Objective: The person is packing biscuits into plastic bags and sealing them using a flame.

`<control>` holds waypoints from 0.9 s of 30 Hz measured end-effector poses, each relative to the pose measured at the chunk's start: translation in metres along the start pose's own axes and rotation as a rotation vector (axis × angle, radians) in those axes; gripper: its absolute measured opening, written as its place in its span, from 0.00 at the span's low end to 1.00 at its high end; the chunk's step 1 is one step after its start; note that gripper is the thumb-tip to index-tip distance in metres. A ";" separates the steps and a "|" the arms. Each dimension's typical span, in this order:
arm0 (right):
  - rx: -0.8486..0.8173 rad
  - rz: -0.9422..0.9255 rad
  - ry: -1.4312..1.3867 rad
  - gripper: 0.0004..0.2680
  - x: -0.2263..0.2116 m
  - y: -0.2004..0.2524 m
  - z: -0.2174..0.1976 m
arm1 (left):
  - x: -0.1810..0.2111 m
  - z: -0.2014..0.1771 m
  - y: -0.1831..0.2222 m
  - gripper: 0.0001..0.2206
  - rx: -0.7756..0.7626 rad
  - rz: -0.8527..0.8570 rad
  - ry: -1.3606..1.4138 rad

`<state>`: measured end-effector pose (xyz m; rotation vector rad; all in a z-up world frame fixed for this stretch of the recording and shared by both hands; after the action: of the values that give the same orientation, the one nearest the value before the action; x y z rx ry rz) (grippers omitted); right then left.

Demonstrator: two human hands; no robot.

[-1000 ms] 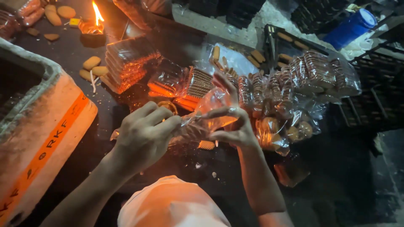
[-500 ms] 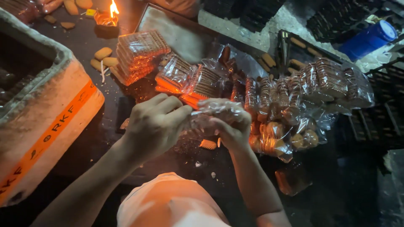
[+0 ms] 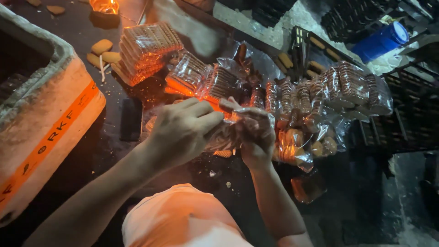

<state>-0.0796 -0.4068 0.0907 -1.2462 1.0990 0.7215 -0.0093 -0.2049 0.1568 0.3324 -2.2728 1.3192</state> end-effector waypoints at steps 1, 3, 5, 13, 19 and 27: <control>0.003 0.001 0.004 0.10 -0.011 -0.005 0.001 | -0.001 -0.001 0.000 0.06 0.000 0.001 0.005; -0.147 -0.131 -0.154 0.10 -0.038 -0.015 0.007 | -0.004 -0.003 -0.001 0.06 0.018 -0.006 -0.017; -0.142 -0.135 -0.143 0.09 -0.043 -0.019 0.003 | -0.006 -0.005 -0.002 0.06 -0.007 -0.018 0.007; -0.124 -0.208 0.173 0.05 -0.065 -0.028 -0.010 | -0.005 0.002 -0.015 0.06 -0.047 0.014 0.080; -0.328 -0.354 0.181 0.07 -0.082 -0.045 -0.016 | 0.007 0.006 -0.033 0.08 -0.078 0.077 0.047; -0.395 -0.420 0.580 0.11 -0.127 -0.059 -0.039 | 0.029 -0.012 -0.056 0.11 -0.024 0.157 -0.027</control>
<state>-0.0806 -0.4409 0.2319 -2.0347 1.1207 0.2555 -0.0060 -0.2222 0.2188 0.1664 -2.3760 1.3705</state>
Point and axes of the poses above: each hand's wrist, its own y-axis away from the middle knuckle, its own z-axis out of the palm, x = y × z, the point moved 3 cm from there along -y, towards the middle knuckle, and after that the axes turned 12 degrees about y, right-handed, at the moved point
